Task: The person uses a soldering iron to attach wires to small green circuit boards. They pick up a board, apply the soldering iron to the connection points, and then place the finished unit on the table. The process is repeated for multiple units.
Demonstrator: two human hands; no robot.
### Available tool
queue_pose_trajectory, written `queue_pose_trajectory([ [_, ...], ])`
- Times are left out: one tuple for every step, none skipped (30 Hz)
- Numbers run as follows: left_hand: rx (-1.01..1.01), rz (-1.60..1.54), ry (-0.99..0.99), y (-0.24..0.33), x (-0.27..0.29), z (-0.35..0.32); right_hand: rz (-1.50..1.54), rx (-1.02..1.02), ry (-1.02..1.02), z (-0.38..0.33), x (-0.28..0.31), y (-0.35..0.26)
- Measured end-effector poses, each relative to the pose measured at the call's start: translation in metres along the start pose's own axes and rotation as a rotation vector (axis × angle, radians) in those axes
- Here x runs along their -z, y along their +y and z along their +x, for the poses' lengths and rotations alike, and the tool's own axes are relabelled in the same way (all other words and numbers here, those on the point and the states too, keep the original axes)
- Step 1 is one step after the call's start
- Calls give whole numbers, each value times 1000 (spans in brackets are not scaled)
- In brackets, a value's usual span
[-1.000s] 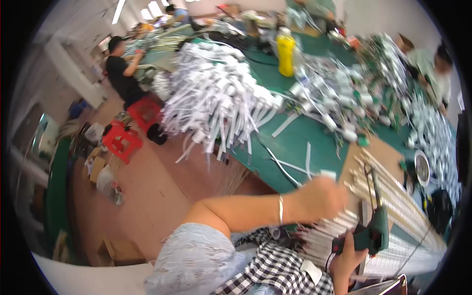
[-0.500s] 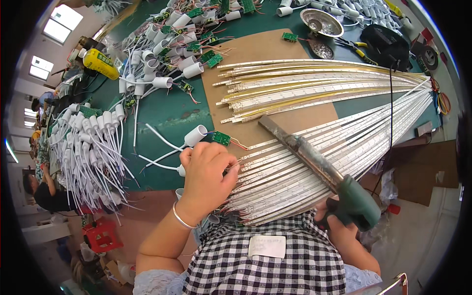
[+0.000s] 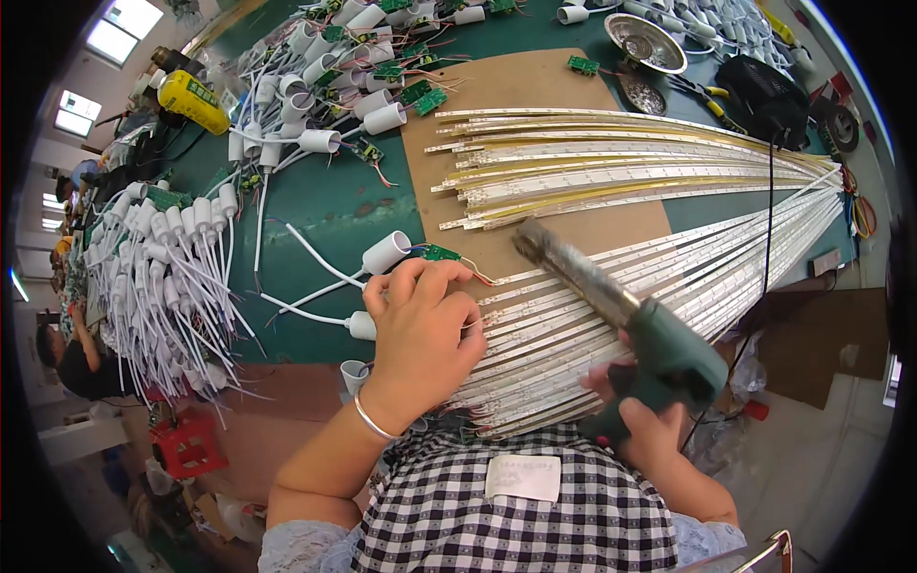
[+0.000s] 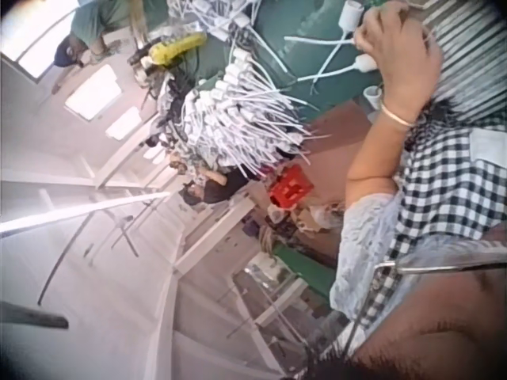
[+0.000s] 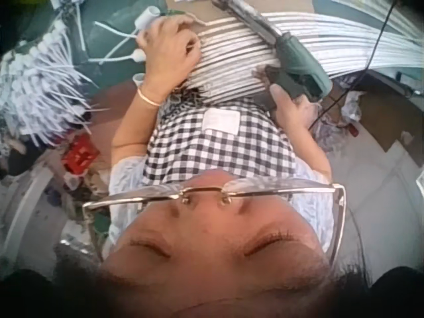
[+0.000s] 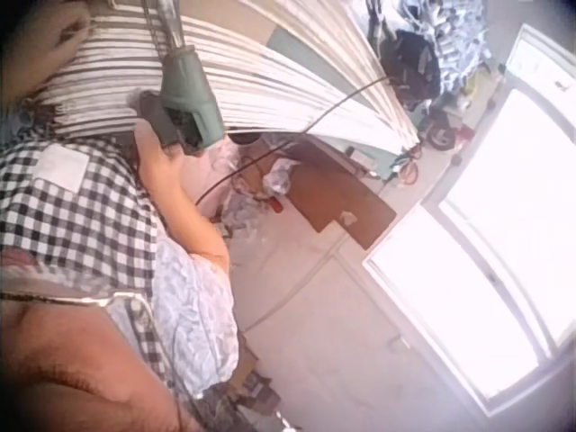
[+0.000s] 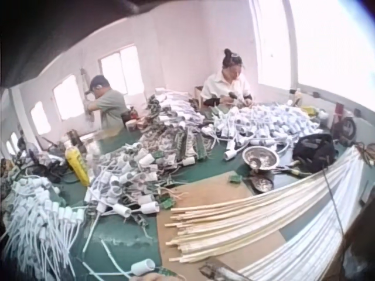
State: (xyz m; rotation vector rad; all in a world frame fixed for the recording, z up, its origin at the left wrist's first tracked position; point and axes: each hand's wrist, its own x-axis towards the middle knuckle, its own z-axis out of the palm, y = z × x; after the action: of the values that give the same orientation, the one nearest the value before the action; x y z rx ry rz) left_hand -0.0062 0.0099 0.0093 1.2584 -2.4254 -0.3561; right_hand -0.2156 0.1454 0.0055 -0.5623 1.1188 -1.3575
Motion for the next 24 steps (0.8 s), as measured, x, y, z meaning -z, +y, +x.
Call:
queue_pose_trajectory([
  [-1,0,-2,0,0,0,96,46,-5,11,-12,1],
  [-4,2,-4,-1,1,0,193,114,-28,24,-28,1],
  [6,-5,-18,0,2,0,288,181,-53,31,-36,1],
  [20,-7,-25,0,3,-2,302,127,-48,33,-40,3],
  [44,19,-20,-3,8,-3,331,72,-72,40,-46,7],
  [20,-21,3,-5,5,-6,354,13,-99,45,-54,10],
  [2,-21,11,-7,6,-7,325,66,-83,52,-59,15],
  [-19,-58,47,-10,6,-8,311,111,-83,56,-58,23],
  [-28,-72,94,-11,9,-9,303,154,-78,60,-59,32],
  [-74,14,145,-10,12,-12,302,205,-76,61,-62,37],
  [-116,96,160,-5,20,-16,293,250,-57,59,-63,37],
  [-109,66,136,-3,24,-20,286,256,-57,57,-61,40],
  [-108,27,115,-2,25,-23,273,268,-51,57,-60,43],
  [-95,34,109,-2,20,-27,246,272,-66,54,-61,42],
  [-85,42,99,-6,15,-32,221,277,-77,53,-64,41],
  [-82,39,91,-8,8,-34,190,289,-80,53,-63,40],
  [-60,47,130,-8,3,-37,193,288,-81,53,-64,41],
  [-39,56,168,-7,-1,-38,198,287,-80,53,-64,41],
  [-22,57,197,-6,-5,-39,202,283,-68,53,-63,41],
  [-11,51,197,-5,-6,-38,193,289,-73,53,-62,41],
  [-1,46,196,-3,-7,-37,184,295,-77,54,-62,40],
  [12,41,194,-2,-6,-37,176,299,-81,54,-62,38],
  [3,39,181,-2,-5,-37,175,299,-84,54,-62,38],
  [-7,37,168,-3,-5,-37,174,299,-86,54,-61,39],
])
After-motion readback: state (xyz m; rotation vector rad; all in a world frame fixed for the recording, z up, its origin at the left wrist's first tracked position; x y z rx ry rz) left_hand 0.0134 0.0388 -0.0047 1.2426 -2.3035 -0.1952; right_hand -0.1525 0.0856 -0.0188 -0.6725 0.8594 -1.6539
